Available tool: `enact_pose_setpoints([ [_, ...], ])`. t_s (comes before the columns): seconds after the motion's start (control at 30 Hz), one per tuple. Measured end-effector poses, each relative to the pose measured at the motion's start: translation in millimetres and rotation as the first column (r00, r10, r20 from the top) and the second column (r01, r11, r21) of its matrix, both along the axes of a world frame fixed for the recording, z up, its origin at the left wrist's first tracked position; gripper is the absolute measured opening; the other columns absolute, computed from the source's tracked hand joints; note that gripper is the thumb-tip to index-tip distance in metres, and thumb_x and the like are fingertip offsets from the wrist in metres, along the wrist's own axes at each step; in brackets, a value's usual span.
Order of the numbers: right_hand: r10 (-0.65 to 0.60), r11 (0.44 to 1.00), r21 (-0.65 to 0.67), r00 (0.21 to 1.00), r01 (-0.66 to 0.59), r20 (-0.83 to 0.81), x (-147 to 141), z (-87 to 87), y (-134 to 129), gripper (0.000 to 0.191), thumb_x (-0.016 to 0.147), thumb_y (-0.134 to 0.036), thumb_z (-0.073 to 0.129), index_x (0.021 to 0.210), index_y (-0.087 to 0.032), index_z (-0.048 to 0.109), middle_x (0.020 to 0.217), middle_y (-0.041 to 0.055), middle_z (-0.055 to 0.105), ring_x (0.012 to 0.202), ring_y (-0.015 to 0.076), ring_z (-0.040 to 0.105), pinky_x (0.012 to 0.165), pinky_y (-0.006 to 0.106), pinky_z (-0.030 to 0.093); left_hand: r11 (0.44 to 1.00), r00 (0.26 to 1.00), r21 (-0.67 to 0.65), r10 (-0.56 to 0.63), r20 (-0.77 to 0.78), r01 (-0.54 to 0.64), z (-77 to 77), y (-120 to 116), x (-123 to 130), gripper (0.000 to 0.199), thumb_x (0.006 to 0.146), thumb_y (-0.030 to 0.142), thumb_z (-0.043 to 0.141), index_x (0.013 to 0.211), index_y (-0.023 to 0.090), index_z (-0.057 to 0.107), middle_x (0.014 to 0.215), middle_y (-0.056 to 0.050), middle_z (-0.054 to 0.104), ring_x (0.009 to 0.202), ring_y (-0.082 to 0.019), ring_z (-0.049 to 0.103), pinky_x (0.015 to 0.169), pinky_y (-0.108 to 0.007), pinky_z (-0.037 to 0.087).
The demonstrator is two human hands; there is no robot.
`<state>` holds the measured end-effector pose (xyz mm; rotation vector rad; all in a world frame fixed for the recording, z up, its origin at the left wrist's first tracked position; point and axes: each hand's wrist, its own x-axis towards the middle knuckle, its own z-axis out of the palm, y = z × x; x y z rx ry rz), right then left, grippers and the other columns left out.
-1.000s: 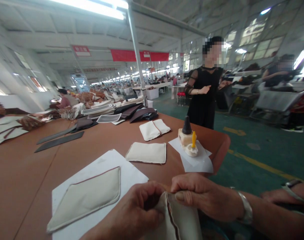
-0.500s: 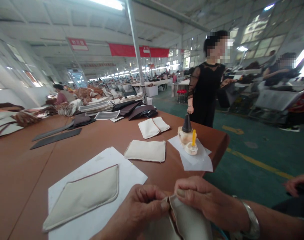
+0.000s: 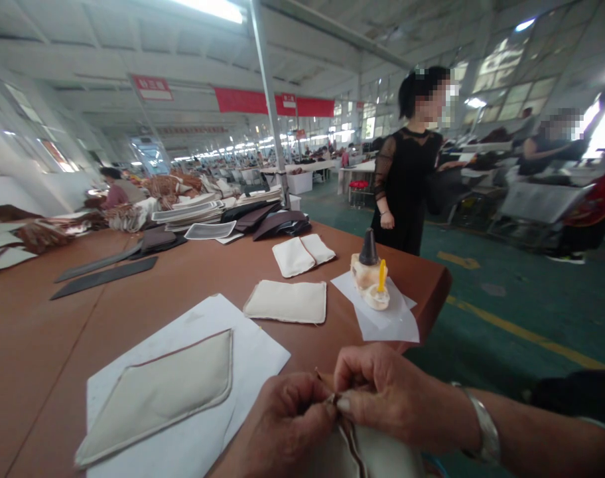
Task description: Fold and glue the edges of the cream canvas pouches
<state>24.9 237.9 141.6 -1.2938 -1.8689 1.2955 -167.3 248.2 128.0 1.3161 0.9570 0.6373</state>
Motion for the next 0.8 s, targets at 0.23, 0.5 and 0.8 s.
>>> enact_pose_setpoints([
  [0.23,-0.024,0.989,0.144,0.994,0.040,-0.111,5,-12.5,-7,0.005,0.079,-0.015,0.062,0.082,-0.012,0.064,0.070,0.0002,0.060,0.059,0.0087,0.047,0.051,0.017,0.034,0.998,0.996,0.009,-0.065,-0.058,0.066,-10.6,2,3,0.028,0.075,0.039,0.067,0.070,0.012,0.062,0.056,0.003,0.044,0.050,-0.007,0.031,0.046,-0.020,0.020],
  [0.5,0.298,0.631,0.732,0.952,-0.257,0.077,15,-7.4,-7,0.012,0.093,-0.012,0.051,0.097,-0.014,0.062,0.076,0.0015,0.055,0.066,0.0099,0.050,0.060,0.020,0.036,0.972,0.946,-0.235,0.061,0.319,0.016,-14.7,-10,0,0.035,0.073,0.043,0.074,0.067,0.010,0.062,0.054,0.002,0.045,0.048,-0.007,0.032,0.047,-0.021,0.021],
  [0.8,0.261,0.618,0.726,0.950,-0.301,0.171,28,-7.8,-20,0.023,0.099,-0.029,0.042,0.105,-0.014,0.059,0.082,0.0061,0.061,0.070,0.0154,0.054,0.062,0.027,0.037,0.958,0.930,-0.229,-0.081,0.357,0.171,-17.2,-9,0,0.036,0.070,0.040,0.086,0.073,0.012,0.064,0.069,-0.006,0.068,0.056,-0.012,0.055,0.052,-0.020,0.036],
])
